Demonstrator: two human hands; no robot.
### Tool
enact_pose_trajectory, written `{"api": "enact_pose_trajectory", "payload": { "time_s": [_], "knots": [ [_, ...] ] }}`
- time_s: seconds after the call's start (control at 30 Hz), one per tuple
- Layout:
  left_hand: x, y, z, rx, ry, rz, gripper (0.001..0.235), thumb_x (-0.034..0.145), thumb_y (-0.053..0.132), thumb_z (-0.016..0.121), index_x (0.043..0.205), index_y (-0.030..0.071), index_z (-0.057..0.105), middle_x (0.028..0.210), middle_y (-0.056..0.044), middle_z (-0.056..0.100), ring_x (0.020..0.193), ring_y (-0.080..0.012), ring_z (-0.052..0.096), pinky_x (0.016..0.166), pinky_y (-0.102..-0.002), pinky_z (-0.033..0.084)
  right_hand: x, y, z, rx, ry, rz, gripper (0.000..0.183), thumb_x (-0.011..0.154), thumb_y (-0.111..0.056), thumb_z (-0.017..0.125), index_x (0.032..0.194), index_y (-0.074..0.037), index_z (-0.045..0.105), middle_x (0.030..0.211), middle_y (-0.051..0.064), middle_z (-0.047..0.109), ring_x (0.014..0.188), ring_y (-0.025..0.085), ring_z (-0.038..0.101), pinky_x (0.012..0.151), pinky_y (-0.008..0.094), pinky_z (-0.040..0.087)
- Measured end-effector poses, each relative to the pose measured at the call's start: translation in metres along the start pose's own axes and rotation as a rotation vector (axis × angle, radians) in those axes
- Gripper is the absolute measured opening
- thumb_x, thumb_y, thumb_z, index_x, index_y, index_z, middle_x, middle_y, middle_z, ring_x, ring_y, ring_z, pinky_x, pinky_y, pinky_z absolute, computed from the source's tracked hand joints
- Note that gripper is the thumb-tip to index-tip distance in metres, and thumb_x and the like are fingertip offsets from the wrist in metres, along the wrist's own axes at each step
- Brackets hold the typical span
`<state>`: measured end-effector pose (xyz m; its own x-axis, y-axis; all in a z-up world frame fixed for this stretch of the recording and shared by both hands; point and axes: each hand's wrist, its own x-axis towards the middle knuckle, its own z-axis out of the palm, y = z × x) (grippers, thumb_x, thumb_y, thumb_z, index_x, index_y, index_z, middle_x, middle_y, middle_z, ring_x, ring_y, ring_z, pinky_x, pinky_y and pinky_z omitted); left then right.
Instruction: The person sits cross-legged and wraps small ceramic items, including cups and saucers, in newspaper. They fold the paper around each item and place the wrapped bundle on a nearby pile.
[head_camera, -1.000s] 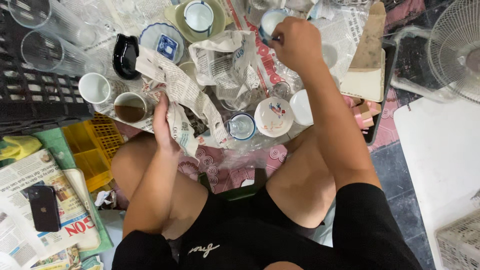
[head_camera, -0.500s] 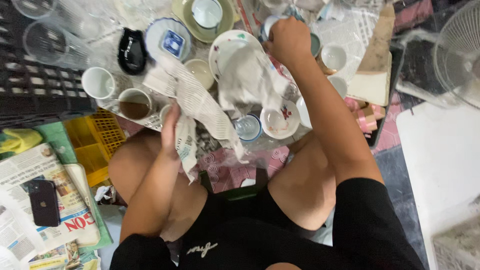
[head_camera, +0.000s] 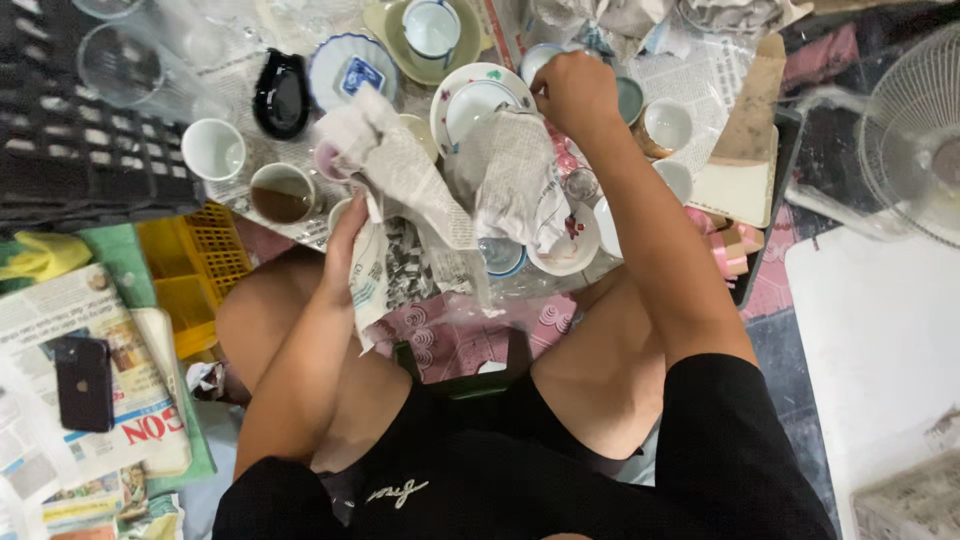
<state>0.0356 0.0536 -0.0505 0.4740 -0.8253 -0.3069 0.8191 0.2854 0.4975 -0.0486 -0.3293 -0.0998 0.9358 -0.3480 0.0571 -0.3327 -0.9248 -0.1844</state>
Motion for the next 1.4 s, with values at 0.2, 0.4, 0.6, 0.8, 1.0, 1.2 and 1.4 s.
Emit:
{"api": "enact_pose_trajectory", "payload": {
  "time_s": [0.2, 0.4, 0.6, 0.8, 1.0, 1.2, 1.4],
  "knots": [
    [0.001, 0.009, -0.001, -0.042, -0.074, -0.037, 0.047, 0.113, 0.039, 0.051, 0.139, 0.0, 0.057, 0.127, -0.014, 0.068, 0.113, -0.0245, 0.068, 0.101, -0.041, 0.055, 0.002, 0.011, 0.013, 0.195, 0.048, 0.002, 0.015, 0.077, -0.017, 0.074, 0.089, -0.019, 0.083, 0.081, 0.007, 0.075, 0.074, 0.028, 0.072, 0.071, 0.041, 0.058],
    [-0.031, 0.025, 0.023, 0.195, -0.018, 0.022, 0.056, 0.106, 0.043, 0.049, 0.141, 0.0, 0.056, 0.129, -0.014, 0.069, 0.114, -0.0243, 0.069, 0.102, -0.04, 0.056, -0.011, -0.008, -0.055, 0.19, 0.43, 0.004, 0.016, 0.096, -0.02, 0.079, 0.087, -0.006, 0.076, 0.082, 0.011, 0.075, 0.073, 0.031, 0.071, 0.067, 0.042, 0.055],
    [-0.075, -0.01, -0.001, 0.706, -0.064, 0.164, 0.057, 0.104, 0.03, 0.06, 0.149, -0.001, 0.045, 0.136, -0.011, 0.063, 0.119, -0.0195, 0.063, 0.105, -0.035, 0.051, -0.114, -0.142, -0.159, 0.92, 0.024, -0.326, 0.088, 0.082, -0.022, 0.09, 0.154, -0.007, 0.042, 0.152, 0.014, 0.052, 0.123, 0.028, 0.064, 0.095, 0.041, 0.058],
    [-0.126, -0.055, -0.005, 0.677, -0.207, 0.17, 0.061, 0.105, 0.022, 0.064, 0.155, -0.003, 0.04, 0.143, -0.01, 0.058, 0.129, -0.0169, 0.058, 0.112, -0.034, 0.047, -0.231, -0.259, -0.175, 0.707, 0.005, -0.461, 0.109, 0.073, -0.007, 0.089, 0.162, -0.01, 0.026, 0.164, 0.018, 0.034, 0.152, 0.036, 0.041, 0.123, 0.046, 0.042],
    [-0.173, -0.062, -0.02, 0.224, -0.183, 0.016, 0.057, 0.106, 0.026, 0.06, 0.153, -0.001, 0.042, 0.14, -0.013, 0.062, 0.123, -0.0204, 0.065, 0.106, -0.036, 0.054, -0.258, -0.246, -0.131, 1.462, -0.027, -0.256, 0.109, 0.078, 0.001, 0.082, 0.162, -0.013, 0.014, 0.166, 0.009, 0.021, 0.146, 0.026, 0.04, 0.118, 0.039, 0.047],
    [-0.197, -0.071, -0.043, 0.109, -0.177, 0.195, 0.073, 0.105, 0.055, 0.046, 0.155, 0.004, 0.035, 0.12, -0.018, 0.071, 0.099, -0.0244, 0.071, 0.085, -0.036, 0.06, -0.263, -0.227, -0.065, 1.207, 0.455, 0.017, 0.083, 0.101, 0.007, 0.075, 0.166, -0.009, 0.026, 0.168, 0.013, 0.033, 0.154, 0.025, 0.037, 0.131, 0.034, 0.03],
    [-0.194, -0.085, -0.023, 0.666, -0.127, 0.734, 0.073, 0.102, 0.022, 0.068, 0.157, 0.007, 0.022, 0.146, -0.016, 0.052, 0.127, -0.0237, 0.054, 0.101, -0.041, 0.051, -0.277, -0.228, -0.032, 1.107, 0.709, 0.122, 0.084, 0.089, 0.007, 0.079, 0.157, -0.008, 0.033, 0.158, 0.014, 0.039, 0.13, 0.024, 0.052, 0.12, 0.039, 0.04]
  ]
}}
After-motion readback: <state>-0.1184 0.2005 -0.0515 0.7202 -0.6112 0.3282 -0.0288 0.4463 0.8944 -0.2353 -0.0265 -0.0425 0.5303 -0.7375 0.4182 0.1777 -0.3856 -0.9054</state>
